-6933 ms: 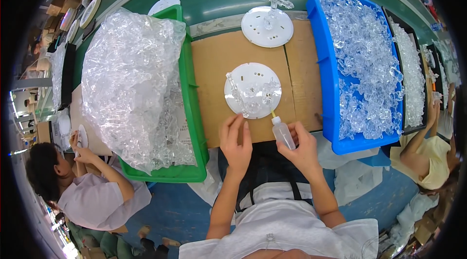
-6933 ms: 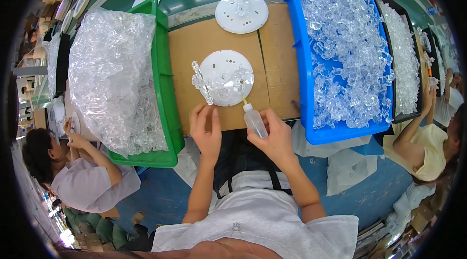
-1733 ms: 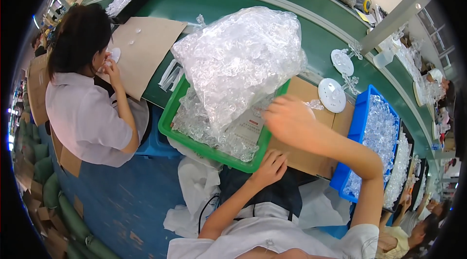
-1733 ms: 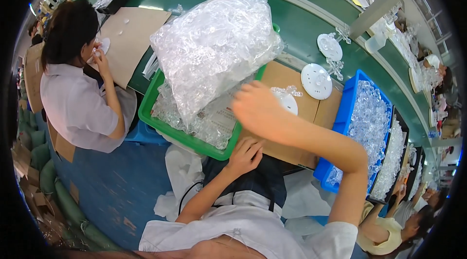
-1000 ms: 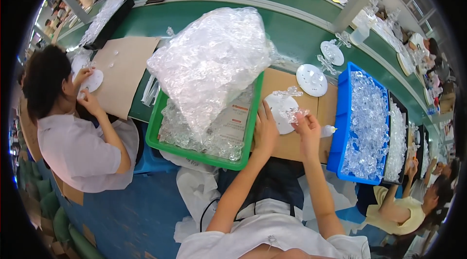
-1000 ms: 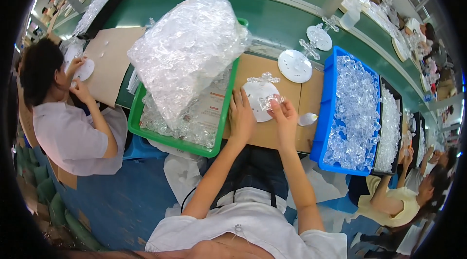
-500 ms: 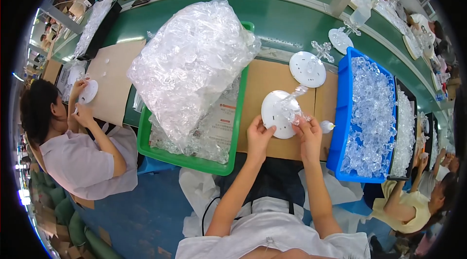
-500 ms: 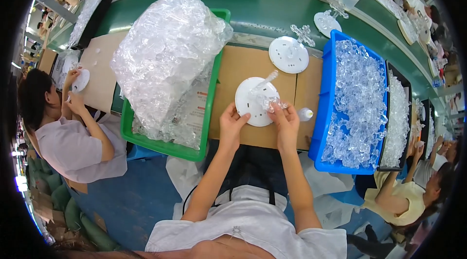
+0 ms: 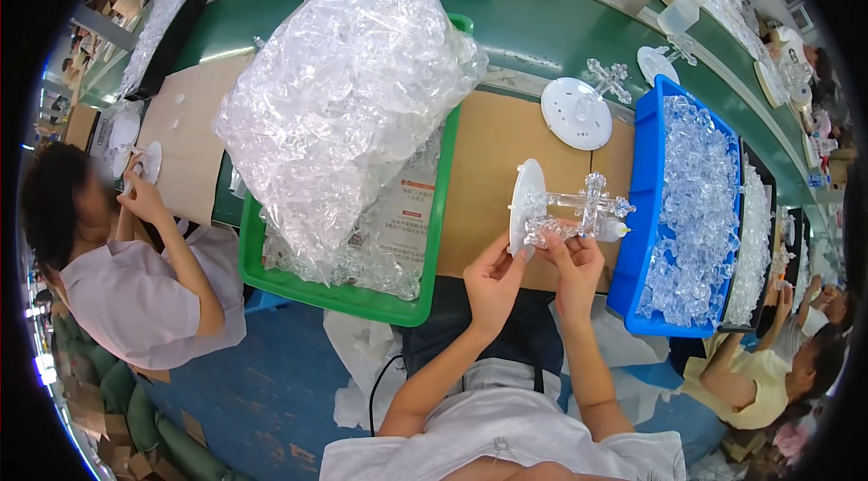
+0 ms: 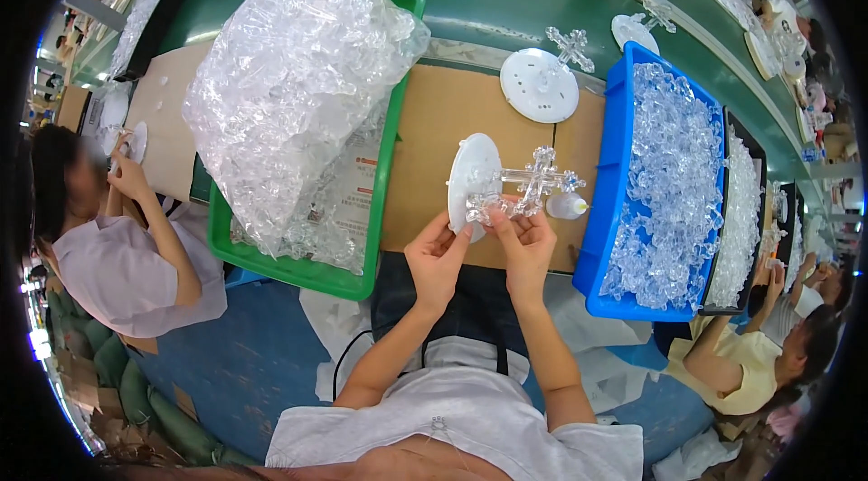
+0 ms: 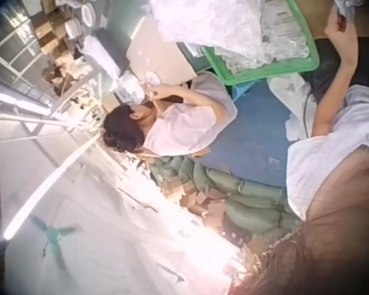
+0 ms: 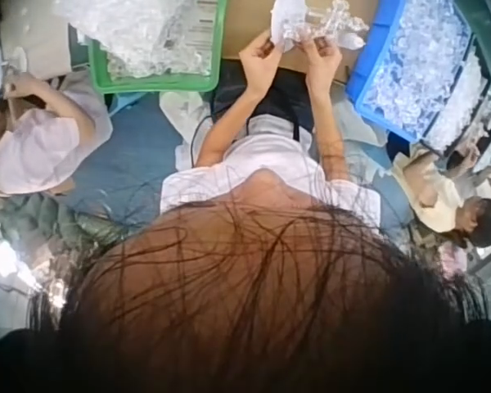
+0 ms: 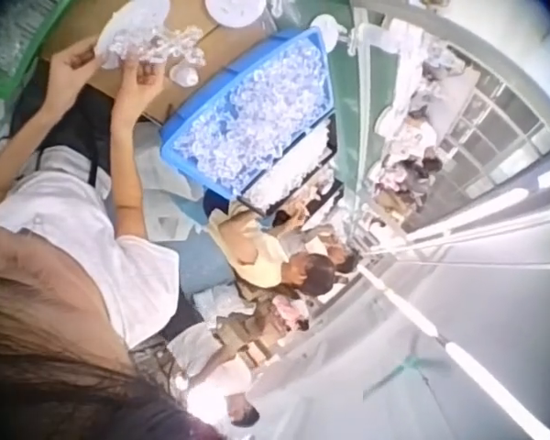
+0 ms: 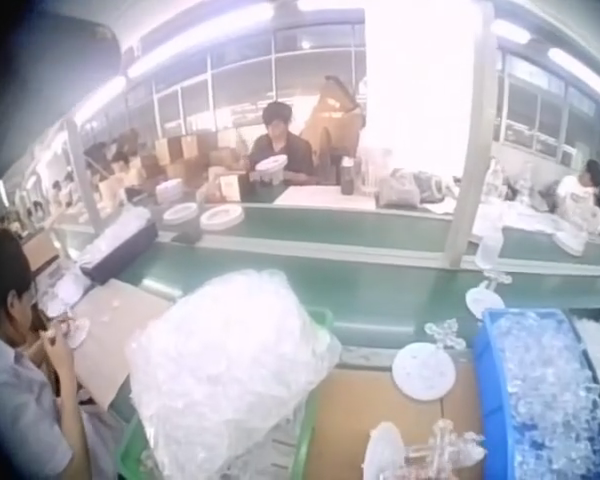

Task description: Assembling decorative crystal-like lighting fixtures by applying glue to bases and attaching components.

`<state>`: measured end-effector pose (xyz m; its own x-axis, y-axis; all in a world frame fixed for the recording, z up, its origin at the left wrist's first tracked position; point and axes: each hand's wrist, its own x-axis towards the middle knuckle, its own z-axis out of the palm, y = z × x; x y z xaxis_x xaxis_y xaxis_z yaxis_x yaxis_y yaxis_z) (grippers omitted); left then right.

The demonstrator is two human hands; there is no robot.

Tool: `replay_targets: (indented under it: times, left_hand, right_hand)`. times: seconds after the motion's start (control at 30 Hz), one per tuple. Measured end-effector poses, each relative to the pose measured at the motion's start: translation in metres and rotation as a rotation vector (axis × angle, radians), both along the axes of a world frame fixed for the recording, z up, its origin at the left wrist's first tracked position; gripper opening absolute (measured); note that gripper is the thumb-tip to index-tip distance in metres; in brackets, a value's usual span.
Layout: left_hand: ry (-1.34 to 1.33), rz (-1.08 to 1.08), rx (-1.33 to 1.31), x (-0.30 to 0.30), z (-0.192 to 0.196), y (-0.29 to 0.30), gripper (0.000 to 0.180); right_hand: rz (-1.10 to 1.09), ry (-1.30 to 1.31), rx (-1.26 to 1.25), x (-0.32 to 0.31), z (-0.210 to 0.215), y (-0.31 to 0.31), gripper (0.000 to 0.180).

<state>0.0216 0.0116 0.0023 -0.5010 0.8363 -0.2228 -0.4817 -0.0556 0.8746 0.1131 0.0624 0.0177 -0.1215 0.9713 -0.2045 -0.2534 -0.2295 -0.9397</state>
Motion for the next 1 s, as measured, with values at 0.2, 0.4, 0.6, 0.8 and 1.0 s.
replay_targets:
  times: [0.2, 0.4, 0.6, 0.8, 1.0]
  left_hand:
    - [0.058, 0.045, -0.004, -0.004, -0.007, -0.002, 0.029]
    - [0.005, 0.111, 0.012, -0.007, -0.020, -0.003, 0.031]
    - [-0.042, -0.049, 0.005, -0.023, -0.021, -0.027, 0.064]
    - [0.191, -0.136, -0.057, -0.031, -0.015, -0.057, 0.046]
    - [0.307, -0.157, -0.061, -0.037, -0.015, -0.056, 0.025]
  right_hand:
    - [0.033, -0.177, 0.111, -0.007, 0.005, -0.003, 0.026]
    - [0.098, -0.449, 0.240, -0.025, 0.013, -0.003, 0.021]
    - [0.289, -0.922, 0.671, -0.063, -0.017, 0.014, 0.022]
    - [0.344, -0.953, 0.759, -0.033, 0.002, 0.009, 0.039]
    - [0.196, -1.489, 0.465, 0.139, 0.072, 0.076, 0.023]
